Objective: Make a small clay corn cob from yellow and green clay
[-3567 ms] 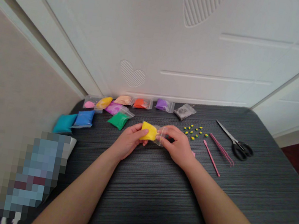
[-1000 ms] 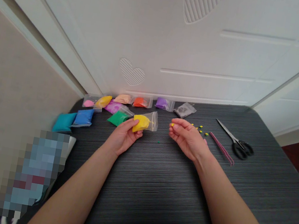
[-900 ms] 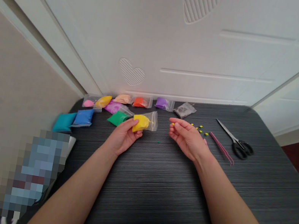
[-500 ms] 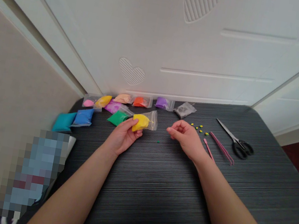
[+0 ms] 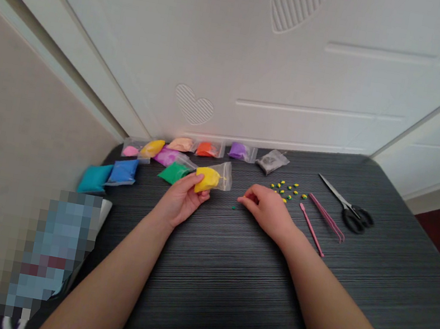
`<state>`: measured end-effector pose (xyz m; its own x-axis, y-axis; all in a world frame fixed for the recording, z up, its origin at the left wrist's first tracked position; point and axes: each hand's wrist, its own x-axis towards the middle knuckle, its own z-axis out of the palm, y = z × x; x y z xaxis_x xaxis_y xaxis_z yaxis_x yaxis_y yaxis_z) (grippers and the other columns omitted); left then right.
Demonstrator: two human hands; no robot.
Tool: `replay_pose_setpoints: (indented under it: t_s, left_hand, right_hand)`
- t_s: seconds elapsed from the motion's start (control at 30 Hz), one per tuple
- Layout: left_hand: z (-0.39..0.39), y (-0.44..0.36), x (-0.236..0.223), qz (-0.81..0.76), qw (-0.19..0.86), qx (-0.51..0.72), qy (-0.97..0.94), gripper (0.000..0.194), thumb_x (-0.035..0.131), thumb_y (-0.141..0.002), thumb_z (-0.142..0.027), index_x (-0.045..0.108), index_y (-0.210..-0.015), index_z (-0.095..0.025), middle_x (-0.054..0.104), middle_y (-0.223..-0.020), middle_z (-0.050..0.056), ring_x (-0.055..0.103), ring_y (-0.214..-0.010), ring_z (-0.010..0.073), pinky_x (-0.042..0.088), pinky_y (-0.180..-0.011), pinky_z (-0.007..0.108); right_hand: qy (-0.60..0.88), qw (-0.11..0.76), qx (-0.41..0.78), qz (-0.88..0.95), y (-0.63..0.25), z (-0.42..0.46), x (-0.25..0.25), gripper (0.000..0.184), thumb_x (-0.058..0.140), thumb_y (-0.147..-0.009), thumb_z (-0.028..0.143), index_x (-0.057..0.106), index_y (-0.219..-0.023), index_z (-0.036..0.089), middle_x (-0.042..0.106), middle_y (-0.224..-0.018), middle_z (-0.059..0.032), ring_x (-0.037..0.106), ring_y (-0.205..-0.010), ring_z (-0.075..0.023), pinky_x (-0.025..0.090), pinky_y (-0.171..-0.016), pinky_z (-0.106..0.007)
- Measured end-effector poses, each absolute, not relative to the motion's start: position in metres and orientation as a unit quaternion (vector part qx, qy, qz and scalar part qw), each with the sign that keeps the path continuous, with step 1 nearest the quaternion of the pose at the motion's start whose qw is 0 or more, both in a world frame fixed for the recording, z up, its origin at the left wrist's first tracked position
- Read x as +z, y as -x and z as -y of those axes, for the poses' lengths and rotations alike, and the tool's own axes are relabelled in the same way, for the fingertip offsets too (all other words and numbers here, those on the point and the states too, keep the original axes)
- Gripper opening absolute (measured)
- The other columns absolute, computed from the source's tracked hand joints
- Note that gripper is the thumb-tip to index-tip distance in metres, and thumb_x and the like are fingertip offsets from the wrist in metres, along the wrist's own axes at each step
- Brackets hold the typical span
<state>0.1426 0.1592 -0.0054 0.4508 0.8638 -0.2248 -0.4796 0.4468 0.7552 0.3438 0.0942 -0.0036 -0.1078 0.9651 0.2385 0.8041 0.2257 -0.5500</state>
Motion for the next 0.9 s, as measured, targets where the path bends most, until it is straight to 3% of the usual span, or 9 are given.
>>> replay_pose_setpoints:
  t_s: [0.23,0.47,0.67,0.9]
  left_hand:
    - [-0.159,-0.143,-0.004,-0.313,0.793,0.420,-0.312,0.010,0.056,-0.074,-0.016,0.054,-0.084,-0.013,0.058,-0.071,0.001,0.050,-0.051,0.0052,0.044,-0.048,0.017]
    - [-0.158,-0.144,-0.004,-0.315,0.790,0.424,-0.312,0.012,0.056,-0.073,-0.015,0.055,-0.085,-0.013,0.059,-0.074,0.001,0.051,-0.053,0.0053,0.044,-0.048,0.017]
    - [-0.158,-0.144,-0.004,-0.313,0.790,0.418,-0.323,0.012,0.056,-0.074,-0.016,0.056,-0.085,-0.013,0.059,-0.073,0.001,0.051,-0.053,0.0054,0.046,-0.050,0.018]
    - [-0.154,-0.147,-0.003,-0.321,0.774,0.409,-0.363,0.016,0.059,-0.072,-0.018,0.058,-0.087,-0.012,0.060,-0.078,0.003,0.053,-0.059,0.0066,0.045,-0.049,0.017]
  right_hand:
    - [0.603,0.217,0.076,0.764,-0.344,-0.094,-0.006,0.018,0.048,-0.083,0.032,0.063,-0.088,0.023,0.064,-0.086,-0.0017,0.053,-0.085,-0.0177,0.032,-0.071,-0.032]
    - [0.609,0.229,0.082,0.755,-0.345,-0.092,-0.002,0.021,0.049,-0.080,0.029,0.062,-0.096,0.024,0.063,-0.093,-0.0015,0.052,-0.088,-0.0192,0.034,-0.074,-0.034]
    - [0.611,0.293,0.104,0.728,-0.349,-0.094,0.001,0.024,0.044,-0.080,0.017,0.063,-0.095,0.020,0.064,-0.089,-0.0024,0.055,-0.085,-0.0170,0.038,-0.076,-0.032]
    - [0.547,0.464,0.166,0.678,-0.342,-0.088,0.013,0.016,0.048,-0.081,0.021,0.061,-0.092,0.020,0.060,-0.086,-0.0023,0.054,-0.082,-0.0129,0.043,-0.074,-0.027]
